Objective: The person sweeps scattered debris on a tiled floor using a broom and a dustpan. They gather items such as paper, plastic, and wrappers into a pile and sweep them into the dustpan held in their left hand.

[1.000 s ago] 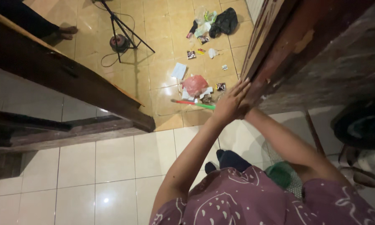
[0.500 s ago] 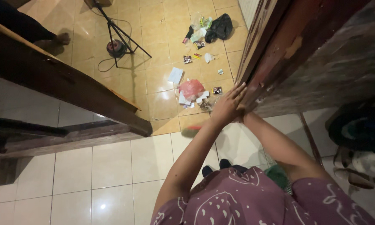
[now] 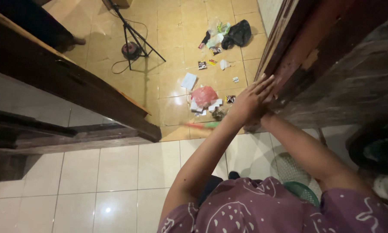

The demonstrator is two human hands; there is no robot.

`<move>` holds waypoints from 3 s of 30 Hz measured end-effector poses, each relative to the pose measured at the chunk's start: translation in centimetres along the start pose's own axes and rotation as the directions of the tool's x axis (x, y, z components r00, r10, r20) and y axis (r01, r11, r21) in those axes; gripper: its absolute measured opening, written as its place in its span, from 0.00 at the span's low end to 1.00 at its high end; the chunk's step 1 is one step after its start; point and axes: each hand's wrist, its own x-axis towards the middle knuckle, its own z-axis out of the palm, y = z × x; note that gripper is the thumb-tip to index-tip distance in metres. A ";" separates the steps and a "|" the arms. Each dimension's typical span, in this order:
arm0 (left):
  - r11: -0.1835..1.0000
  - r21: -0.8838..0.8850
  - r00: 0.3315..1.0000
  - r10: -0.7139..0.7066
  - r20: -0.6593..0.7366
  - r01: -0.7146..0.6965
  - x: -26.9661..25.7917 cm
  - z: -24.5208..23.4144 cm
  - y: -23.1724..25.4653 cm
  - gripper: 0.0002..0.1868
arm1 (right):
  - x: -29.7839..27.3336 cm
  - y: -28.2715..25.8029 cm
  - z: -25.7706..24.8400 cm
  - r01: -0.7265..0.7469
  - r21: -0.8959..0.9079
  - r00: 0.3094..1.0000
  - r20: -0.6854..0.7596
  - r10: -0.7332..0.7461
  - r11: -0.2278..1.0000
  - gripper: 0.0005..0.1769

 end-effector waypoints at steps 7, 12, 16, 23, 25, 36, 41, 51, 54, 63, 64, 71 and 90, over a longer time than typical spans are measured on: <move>0.968 -0.226 0.961 -0.161 -0.224 0.110 1.2 5.2 0.3 0.30 | 0.9 -0.5 -12.1 -0.626 0.343 0.771 0.135 0.623 0.701 0.30; 0.993 -0.006 0.993 -0.114 0.008 0.114 -0.3 6.7 -0.2 0.39 | 0.3 -0.2 -15.1 -0.476 0.186 0.852 0.342 0.397 0.860 0.29; 0.981 -0.139 0.991 -0.133 -0.003 0.131 -2.3 5.6 -1.7 0.46 | 1.2 -4.2 -12.5 -0.516 0.263 0.850 0.272 0.450 0.815 0.29; 0.968 -0.205 0.975 -0.172 -0.142 0.141 -3.5 1.3 -4.2 0.47 | 1.3 -3.6 -3.1 0.362 0.558 0.881 0.057 -0.470 0.747 0.48; 0.965 -0.221 0.972 -0.177 -0.154 0.140 -3.3 -0.3 -4.2 0.48 | 1.1 -1.8 -5.0 0.311 0.674 0.765 0.240 -0.597 0.669 0.56; 0.959 -0.218 0.972 -0.209 -0.109 0.182 -6.5 5.9 -4.4 0.44 | 0.5 -8.6 -15.4 -0.608 0.443 0.786 0.217 0.579 0.659 0.32; 0.932 -0.265 0.957 -0.277 -0.081 0.247 -8.7 8.4 -6.2 0.45 | 1.6 -12.9 -10.3 -0.437 0.212 0.884 0.281 0.374 0.874 0.37; 0.875 -0.344 0.911 -0.398 -0.106 0.342 -6.9 1.6 -8.9 0.44 | 6.0 -9.1 -0.6 0.552 0.594 0.504 0.321 -0.802 0.585 0.44; 0.885 -0.334 0.898 -0.399 -0.185 0.325 -6.3 0.7 -9.0 0.39 | 6.5 -7.9 -2.0 0.420 0.697 0.617 0.251 -0.746 0.582 0.46; 0.865 -0.317 0.871 -0.458 -0.178 0.390 -9.9 3.9 -7.6 0.26 | 2.7 -9.3 -3.0 0.529 0.724 0.556 0.099 -0.825 0.443 0.49; 0.854 -0.323 0.864 -0.476 -0.164 0.408 -10.5 4.1 -7.2 0.26 | 2.5 -10.8 -1.8 0.484 0.772 0.653 -0.006 -0.758 0.411 0.47; 0.829 -0.347 0.841 -0.515 -0.166 0.439 -13.3 5.1 -5.8 0.27 | 4.3 -12.9 3.0 0.067 0.959 0.613 -0.258 -0.746 -0.276 0.38; 0.796 -0.350 0.819 -0.561 -0.122 0.493 -17.8 1.5 -8.2 0.25 | 4.8 -11.8 -2.9 0.139 0.817 0.420 0.463 -0.781 0.560 0.08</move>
